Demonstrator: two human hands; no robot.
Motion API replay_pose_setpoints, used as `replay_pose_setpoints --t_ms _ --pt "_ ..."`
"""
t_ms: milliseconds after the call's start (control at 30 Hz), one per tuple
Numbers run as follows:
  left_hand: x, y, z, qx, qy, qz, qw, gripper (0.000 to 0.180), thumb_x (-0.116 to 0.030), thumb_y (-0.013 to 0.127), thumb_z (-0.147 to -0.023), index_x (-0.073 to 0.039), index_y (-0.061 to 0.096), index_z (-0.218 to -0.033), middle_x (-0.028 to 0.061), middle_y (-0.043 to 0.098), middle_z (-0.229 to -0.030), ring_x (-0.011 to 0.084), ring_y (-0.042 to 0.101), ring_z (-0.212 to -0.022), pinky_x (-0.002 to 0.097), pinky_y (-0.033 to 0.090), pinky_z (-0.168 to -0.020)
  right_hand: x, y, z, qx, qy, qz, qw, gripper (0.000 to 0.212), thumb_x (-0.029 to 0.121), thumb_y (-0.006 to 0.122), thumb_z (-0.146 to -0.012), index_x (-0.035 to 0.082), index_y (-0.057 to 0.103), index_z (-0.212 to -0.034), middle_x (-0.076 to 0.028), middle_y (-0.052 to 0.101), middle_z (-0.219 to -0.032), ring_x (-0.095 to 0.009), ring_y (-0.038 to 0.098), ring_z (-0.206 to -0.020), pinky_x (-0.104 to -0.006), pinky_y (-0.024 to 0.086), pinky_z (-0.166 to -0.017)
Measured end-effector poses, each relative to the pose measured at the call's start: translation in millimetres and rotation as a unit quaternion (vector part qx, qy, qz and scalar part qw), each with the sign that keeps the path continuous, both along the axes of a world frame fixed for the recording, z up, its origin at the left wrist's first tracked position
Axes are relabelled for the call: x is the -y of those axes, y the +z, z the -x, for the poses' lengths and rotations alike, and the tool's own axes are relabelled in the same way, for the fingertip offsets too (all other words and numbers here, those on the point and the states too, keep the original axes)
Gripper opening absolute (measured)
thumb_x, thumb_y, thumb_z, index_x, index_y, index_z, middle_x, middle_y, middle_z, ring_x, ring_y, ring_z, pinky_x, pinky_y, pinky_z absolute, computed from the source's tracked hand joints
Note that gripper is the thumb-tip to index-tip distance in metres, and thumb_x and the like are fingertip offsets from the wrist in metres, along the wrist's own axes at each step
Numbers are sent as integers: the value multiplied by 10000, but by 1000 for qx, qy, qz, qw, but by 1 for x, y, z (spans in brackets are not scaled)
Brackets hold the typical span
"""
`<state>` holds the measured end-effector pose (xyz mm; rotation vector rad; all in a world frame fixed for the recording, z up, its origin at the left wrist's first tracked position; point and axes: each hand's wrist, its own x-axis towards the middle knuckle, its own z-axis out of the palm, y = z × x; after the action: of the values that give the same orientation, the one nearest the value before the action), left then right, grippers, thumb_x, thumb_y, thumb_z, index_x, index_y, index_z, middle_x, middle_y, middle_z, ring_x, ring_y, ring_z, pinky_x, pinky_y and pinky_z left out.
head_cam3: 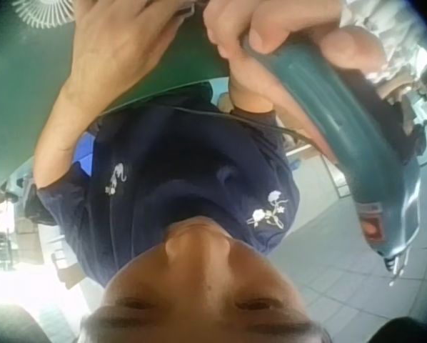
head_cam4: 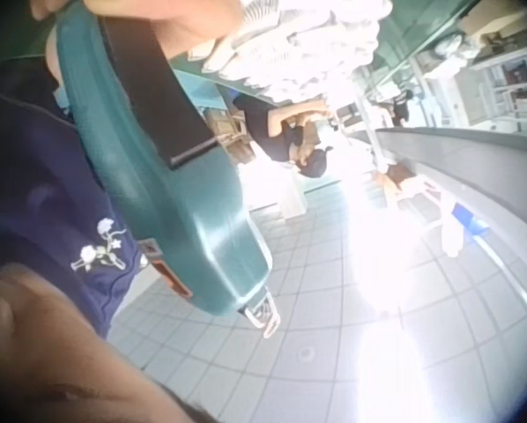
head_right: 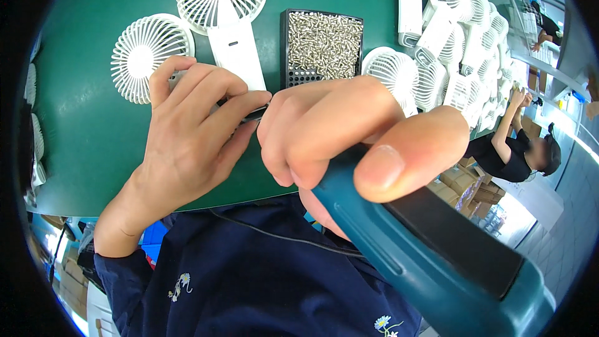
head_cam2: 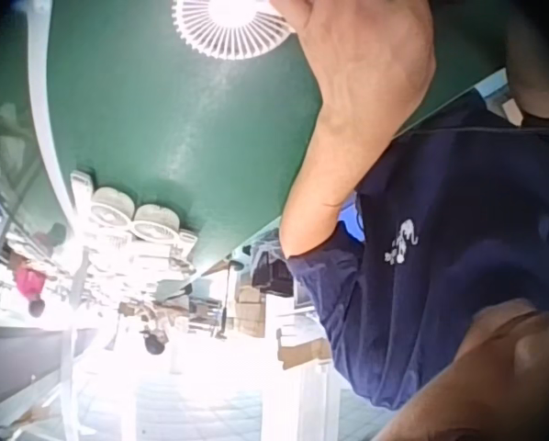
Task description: Assembling portable handheld fans using an electric screwdriver.
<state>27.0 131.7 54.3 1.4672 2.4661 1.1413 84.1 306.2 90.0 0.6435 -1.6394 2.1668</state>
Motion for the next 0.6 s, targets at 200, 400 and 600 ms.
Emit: replay_pose_setpoints --t_ms 200,400,600 --pt "1 0 1 5 2 -12 1000 317 -42 752 -667 -91 689 -974 9 564 -867 197 572 -836 430 348 -972 -11 17 -9 -25 -58 16 998 749 707 584 -828 105 456 -1255 -41 504 -859 -163 483 -467 -301 357 -411" --pt "6 -4 5 -22 -18 -26 999 193 -19 675 -693 -52 708 -880 -3 536 -770 157 561 -741 404 407 -965 -27 -5 -14 -30 -55 25 998 821 773 491 -830 112 403 -1309 -63 490 -881 -180 496 -474 -330 401 -415" --pt "2 -6 4 -45 -14 -45 998 186 -16 676 -676 -51 698 -857 -3 549 -785 148 562 -722 393 424 -927 -28 -9 -15 -27 -59 22 998 813 764 508 -829 119 392 -1310 -70 491 -893 -189 506 -497 -334 434 -439"
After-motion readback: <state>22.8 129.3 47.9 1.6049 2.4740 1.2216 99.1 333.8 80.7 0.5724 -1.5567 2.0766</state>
